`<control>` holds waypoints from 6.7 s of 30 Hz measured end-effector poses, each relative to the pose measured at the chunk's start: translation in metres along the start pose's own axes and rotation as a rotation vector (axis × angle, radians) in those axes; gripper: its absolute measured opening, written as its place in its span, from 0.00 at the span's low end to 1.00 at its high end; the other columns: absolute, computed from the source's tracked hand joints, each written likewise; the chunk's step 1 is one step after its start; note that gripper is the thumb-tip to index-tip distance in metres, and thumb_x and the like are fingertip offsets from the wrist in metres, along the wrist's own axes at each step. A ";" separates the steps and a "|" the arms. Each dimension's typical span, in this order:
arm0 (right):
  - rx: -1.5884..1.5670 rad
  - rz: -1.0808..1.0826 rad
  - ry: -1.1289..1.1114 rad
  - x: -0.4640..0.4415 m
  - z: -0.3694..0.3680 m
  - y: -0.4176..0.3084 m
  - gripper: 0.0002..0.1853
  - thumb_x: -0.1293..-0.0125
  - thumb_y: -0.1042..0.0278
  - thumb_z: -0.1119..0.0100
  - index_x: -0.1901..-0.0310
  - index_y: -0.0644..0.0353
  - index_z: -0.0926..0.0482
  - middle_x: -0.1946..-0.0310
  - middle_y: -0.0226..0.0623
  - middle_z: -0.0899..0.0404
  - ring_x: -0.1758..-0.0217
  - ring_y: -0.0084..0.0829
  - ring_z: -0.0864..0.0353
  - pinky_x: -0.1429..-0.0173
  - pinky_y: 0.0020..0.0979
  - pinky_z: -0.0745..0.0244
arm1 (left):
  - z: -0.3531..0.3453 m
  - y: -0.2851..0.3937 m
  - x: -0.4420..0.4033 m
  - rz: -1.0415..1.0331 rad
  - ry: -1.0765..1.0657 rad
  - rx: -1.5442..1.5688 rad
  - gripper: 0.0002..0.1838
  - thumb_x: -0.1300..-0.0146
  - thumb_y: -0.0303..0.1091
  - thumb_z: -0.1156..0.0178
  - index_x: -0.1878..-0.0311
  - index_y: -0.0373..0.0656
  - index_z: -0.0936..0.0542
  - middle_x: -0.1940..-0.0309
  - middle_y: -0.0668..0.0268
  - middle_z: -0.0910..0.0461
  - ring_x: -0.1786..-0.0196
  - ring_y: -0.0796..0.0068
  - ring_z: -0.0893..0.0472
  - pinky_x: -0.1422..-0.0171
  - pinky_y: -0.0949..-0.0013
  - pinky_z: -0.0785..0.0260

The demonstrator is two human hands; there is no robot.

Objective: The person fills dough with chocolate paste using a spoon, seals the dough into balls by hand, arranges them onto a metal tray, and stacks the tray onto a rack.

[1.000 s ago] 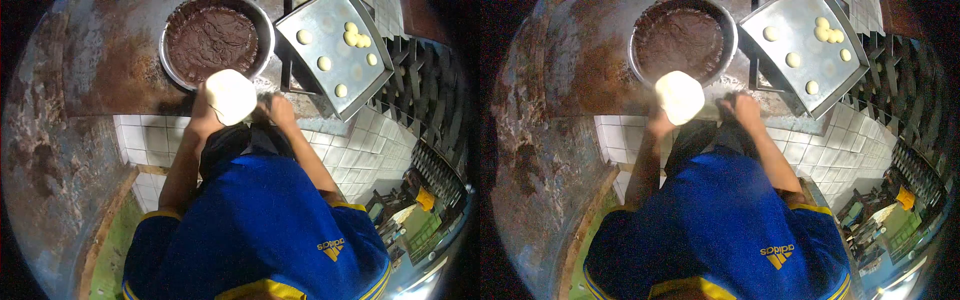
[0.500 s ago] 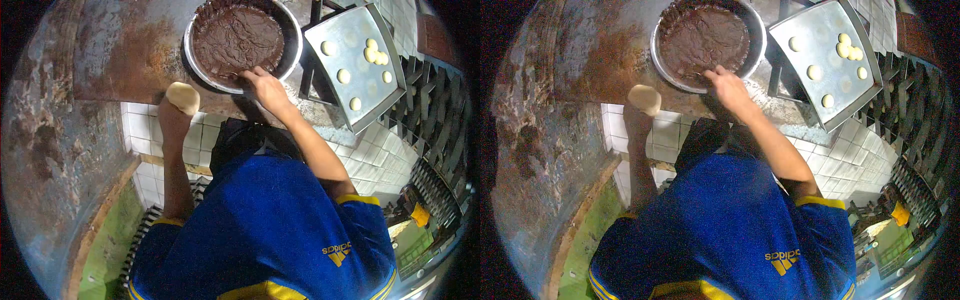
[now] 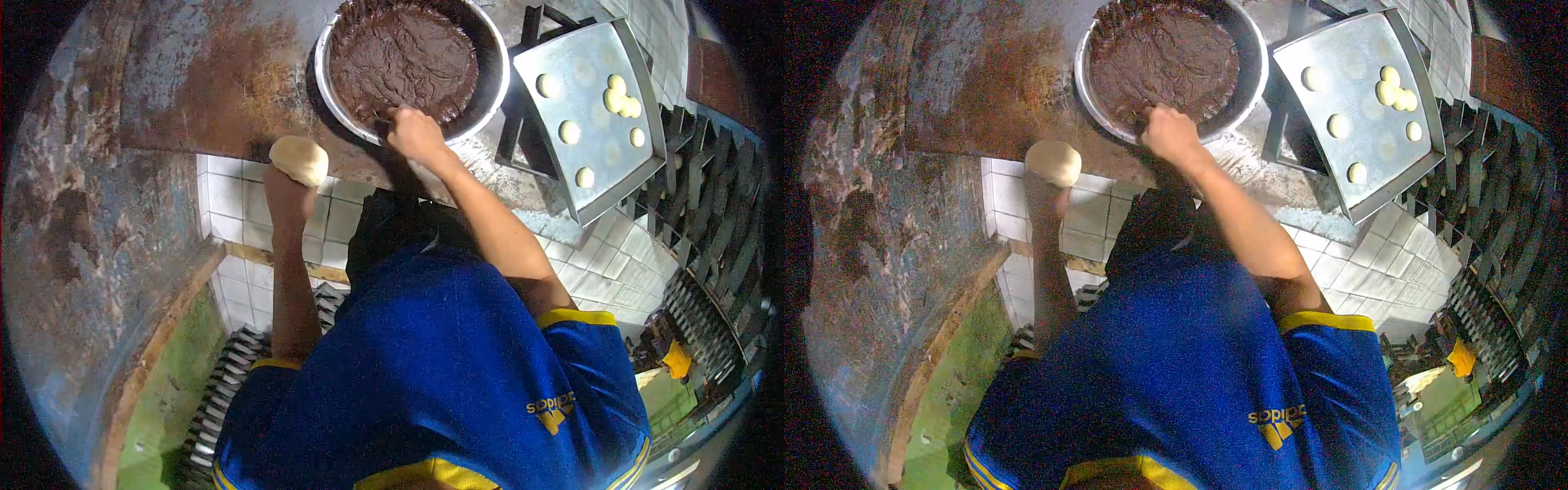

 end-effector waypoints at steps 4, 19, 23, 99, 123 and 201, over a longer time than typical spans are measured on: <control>-0.676 -0.032 -0.345 -0.006 0.008 0.008 0.17 0.33 0.63 0.37 0.46 0.60 0.12 0.59 0.46 0.09 0.54 0.42 0.10 0.42 0.44 0.17 | -0.003 -0.007 -0.009 0.012 0.112 0.100 0.18 0.46 0.28 0.22 0.52 0.35 0.14 0.59 0.51 0.10 0.54 0.51 0.10 0.49 0.54 0.19; -0.187 0.449 0.281 0.123 0.143 -0.119 0.34 0.39 0.84 0.39 0.30 0.46 0.19 0.47 0.43 0.22 0.45 0.50 0.18 0.39 0.46 0.19 | -0.006 0.125 -0.041 -0.422 -0.035 0.057 0.16 0.46 0.33 0.20 0.55 0.43 0.13 0.60 0.60 0.11 0.58 0.58 0.10 0.52 0.59 0.18; -0.307 0.377 0.349 0.149 0.129 -0.088 0.28 0.37 0.84 0.40 0.34 0.54 0.17 0.49 0.45 0.20 0.47 0.51 0.17 0.39 0.45 0.20 | -0.055 0.048 -0.046 -0.365 0.046 0.101 0.18 0.43 0.33 0.20 0.51 0.42 0.15 0.57 0.57 0.11 0.54 0.57 0.10 0.49 0.59 0.19; -1.149 0.257 0.605 0.279 0.369 0.119 0.15 0.26 0.71 0.37 0.42 0.68 0.15 0.46 0.36 0.11 0.50 0.22 0.15 0.45 0.29 0.19 | -0.231 0.519 0.031 -0.465 -0.619 1.188 0.23 0.41 0.23 0.33 0.44 0.38 0.29 0.63 0.66 0.19 0.53 0.74 0.15 0.31 0.60 0.32; -0.360 -0.208 0.765 0.291 0.395 0.392 0.19 0.41 0.72 0.23 0.46 0.59 0.11 0.50 0.40 0.13 0.49 0.35 0.11 0.48 0.36 0.12 | -0.520 0.532 0.032 -0.694 -0.953 0.347 0.47 0.43 0.19 0.33 0.20 0.47 0.42 0.39 0.30 0.23 0.37 0.37 0.18 0.41 0.49 0.19; -0.909 0.037 0.799 0.230 0.390 0.218 0.10 0.26 0.70 0.31 0.51 0.65 0.19 0.63 0.29 0.16 0.62 0.17 0.20 0.54 0.23 0.24 | -0.375 0.472 -0.029 -0.077 -0.308 0.950 0.33 0.14 0.59 0.54 0.61 0.35 0.21 0.69 0.63 0.18 0.62 0.77 0.18 0.56 0.69 0.24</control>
Point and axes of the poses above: each hand's wrist, its own x-axis away from the middle knuckle, its own z-axis out of the back of the hand, y = z × x, the point moved 8 cm from there along -x, towards the middle knuckle
